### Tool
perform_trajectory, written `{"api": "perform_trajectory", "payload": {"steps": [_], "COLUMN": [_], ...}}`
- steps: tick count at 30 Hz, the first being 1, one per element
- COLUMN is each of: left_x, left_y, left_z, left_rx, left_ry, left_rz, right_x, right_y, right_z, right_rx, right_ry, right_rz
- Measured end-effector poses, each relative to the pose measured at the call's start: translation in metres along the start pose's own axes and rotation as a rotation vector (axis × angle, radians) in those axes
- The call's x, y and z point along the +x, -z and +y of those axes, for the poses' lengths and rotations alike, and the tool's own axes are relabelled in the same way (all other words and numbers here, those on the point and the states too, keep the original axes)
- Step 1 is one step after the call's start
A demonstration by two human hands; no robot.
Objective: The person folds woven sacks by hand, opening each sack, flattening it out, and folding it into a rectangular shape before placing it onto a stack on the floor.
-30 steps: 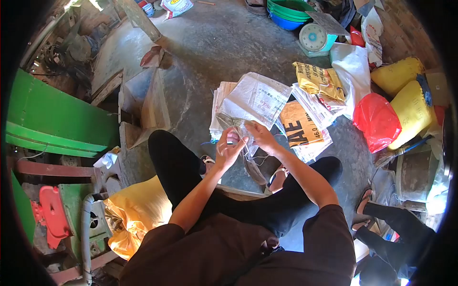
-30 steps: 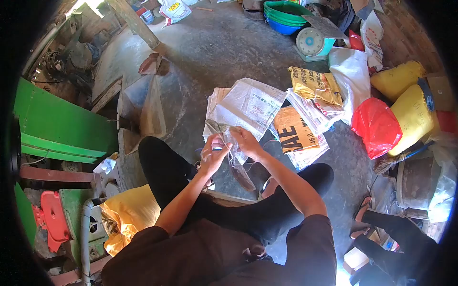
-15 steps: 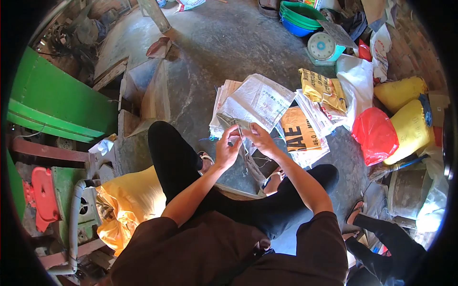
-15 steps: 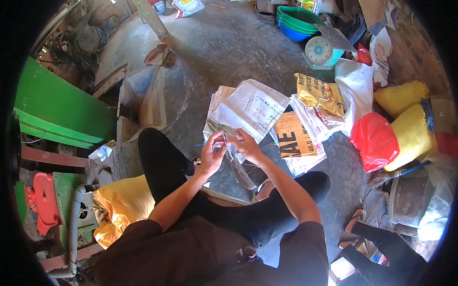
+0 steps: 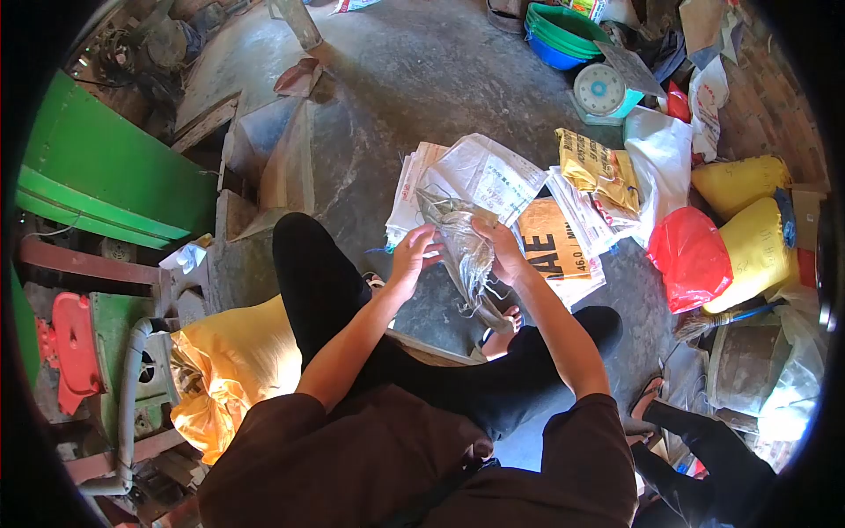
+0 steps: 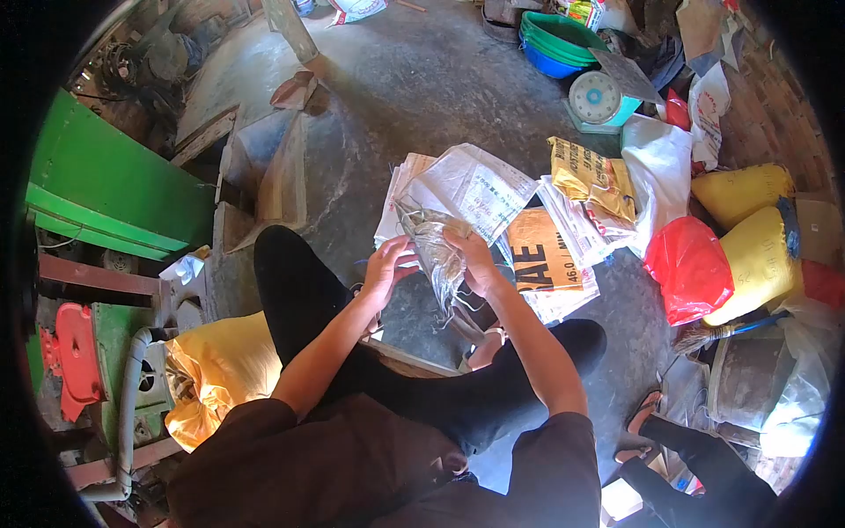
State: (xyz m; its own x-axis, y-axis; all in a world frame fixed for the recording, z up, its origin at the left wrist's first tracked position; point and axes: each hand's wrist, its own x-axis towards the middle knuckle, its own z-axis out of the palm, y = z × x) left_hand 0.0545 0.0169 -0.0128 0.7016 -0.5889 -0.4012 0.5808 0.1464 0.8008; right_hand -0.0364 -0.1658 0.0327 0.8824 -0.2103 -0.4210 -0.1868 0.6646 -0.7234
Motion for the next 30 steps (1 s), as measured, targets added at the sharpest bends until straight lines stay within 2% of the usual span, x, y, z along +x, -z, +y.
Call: {"api": "perform_trajectory", "payload": {"steps": [4, 7, 10, 16, 20, 23, 26, 29, 30], "left_x": [0.001, -0.002, -0.002, 0.002, 0.008, 0.011, 0.009, 0.006, 0.004], "left_y": [-0.002, -0.004, -0.008, -0.003, 0.002, 0.006, 0.006, 0.004, 0.005], "left_z": [0.005, 0.000, -0.001, -0.007, -0.015, -0.023, -0.019, -0.014, -0.014], "left_rx": [-0.200, 0.009, 0.188, 0.216, 0.201, 0.130, 0.064, 0.127, 0.207], "left_ry": [0.175, -0.045, -0.160, -0.018, -0.030, -0.103, -0.177, -0.281, -0.344], "left_rz": [-0.041, -0.013, 0.002, -0.004, -0.046, -0.048, -0.049, -0.066, -0.086], "right_x": [-0.003, 0.000, 0.001, 0.001, 0.009, 0.013, 0.015, 0.004, -0.002], "right_y": [0.000, 0.002, 0.001, 0.006, 0.014, 0.012, 0.004, 0.007, 0.004], "right_z": [-0.001, 0.005, 0.010, 0.015, 0.023, 0.024, 0.016, 0.001, -0.003], "right_rx": [0.020, -0.004, -0.092, -0.071, -0.042, 0.138, -0.057, -0.730, -0.742], "right_ry": [-0.062, -0.086, -0.058, -0.083, -0.043, -0.041, 0.202, 0.587, 0.615], "right_rz": [-0.067, -0.067, -0.033, -0.083, -0.137, -0.051, 0.434, 0.532, 0.493]}}
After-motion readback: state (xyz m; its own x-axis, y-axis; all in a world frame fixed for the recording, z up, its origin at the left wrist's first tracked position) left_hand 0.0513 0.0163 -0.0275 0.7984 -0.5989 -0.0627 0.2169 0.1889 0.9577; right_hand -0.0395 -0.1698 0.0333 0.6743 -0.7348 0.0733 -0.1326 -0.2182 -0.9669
